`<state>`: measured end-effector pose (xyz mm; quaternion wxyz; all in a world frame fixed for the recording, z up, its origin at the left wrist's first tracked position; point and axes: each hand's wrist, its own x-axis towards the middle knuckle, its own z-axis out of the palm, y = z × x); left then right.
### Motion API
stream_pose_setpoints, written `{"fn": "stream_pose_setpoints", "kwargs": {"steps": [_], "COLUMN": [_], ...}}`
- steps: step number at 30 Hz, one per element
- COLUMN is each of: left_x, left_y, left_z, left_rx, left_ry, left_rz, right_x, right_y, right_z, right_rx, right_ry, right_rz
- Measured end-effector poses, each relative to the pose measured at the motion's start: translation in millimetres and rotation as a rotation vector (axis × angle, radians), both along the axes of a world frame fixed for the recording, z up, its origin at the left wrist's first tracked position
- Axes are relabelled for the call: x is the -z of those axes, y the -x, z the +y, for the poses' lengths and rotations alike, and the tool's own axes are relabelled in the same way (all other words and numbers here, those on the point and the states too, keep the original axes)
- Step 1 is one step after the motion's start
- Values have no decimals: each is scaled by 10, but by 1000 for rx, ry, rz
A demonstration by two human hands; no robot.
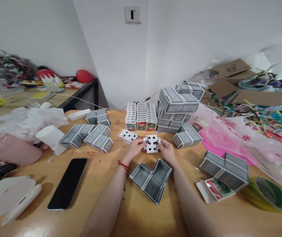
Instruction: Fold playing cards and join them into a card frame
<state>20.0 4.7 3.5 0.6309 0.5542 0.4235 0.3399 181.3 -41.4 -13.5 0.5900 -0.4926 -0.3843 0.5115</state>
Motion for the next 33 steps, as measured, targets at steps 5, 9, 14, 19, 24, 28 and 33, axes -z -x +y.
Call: {"fn": "stream_pose_setpoints", "kwargs": {"steps": [5, 9, 14, 19, 24, 28, 33], "left_x": [39, 9, -61, -74, -38, -20, -16], "left_y": [7, 4, 0, 8, 13, 31, 102], "left_z": [16, 13, -6, -5, 14, 18, 17], "left_rx": [10, 7, -10, -6, 1, 0, 25], "left_ry": [-27, -73, -141, -217, -272, -236, 113], "left_rz": [7, 16, 83, 143, 183, 118, -239], "right_x": [-6, -20, -55, -48, -8, -4, -32], "right_y": [4, 6, 8, -5, -20, -22, -22], "right_z": [5, 8, -3, 1, 25, 26, 10], "right_rx": [-1, -5, -14, -41, -22, -24, 5], "right_ry": [-4, -9, -7, 17, 46, 45, 45], "right_rz": [-11, -13, -15, -37, -63, -44, -34]}}
